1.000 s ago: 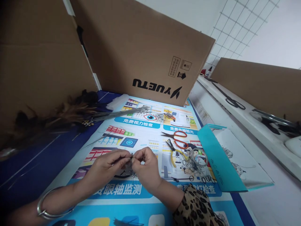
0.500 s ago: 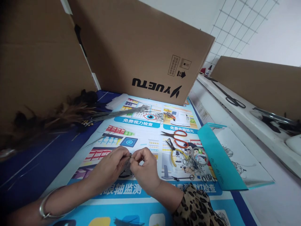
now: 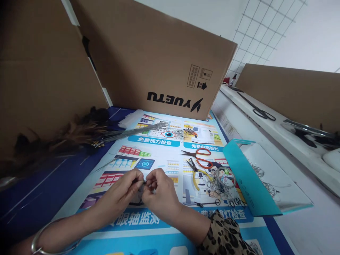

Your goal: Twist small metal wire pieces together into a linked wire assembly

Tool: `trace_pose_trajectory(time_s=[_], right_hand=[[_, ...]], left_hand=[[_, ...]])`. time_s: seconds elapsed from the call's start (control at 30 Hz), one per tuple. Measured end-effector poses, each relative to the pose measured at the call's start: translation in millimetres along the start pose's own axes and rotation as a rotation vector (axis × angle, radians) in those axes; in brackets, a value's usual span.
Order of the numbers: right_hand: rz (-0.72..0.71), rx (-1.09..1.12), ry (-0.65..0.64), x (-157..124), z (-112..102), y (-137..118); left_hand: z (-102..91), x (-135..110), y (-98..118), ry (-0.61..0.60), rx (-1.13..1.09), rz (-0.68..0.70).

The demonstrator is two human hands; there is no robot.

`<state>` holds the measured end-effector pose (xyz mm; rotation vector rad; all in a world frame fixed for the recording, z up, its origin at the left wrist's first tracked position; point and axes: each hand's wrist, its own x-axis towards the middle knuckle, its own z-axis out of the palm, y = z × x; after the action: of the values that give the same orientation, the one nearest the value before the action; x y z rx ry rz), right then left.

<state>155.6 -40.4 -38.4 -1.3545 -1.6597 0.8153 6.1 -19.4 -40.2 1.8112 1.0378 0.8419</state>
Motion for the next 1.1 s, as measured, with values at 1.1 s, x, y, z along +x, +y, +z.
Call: trace_pose_trajectory(time_s=[1.1], right_hand=[[-0.161,-0.253,0.008,0,-14,9]], left_hand=[[-44.9,18,-12,0.145,0.460,0.072]])
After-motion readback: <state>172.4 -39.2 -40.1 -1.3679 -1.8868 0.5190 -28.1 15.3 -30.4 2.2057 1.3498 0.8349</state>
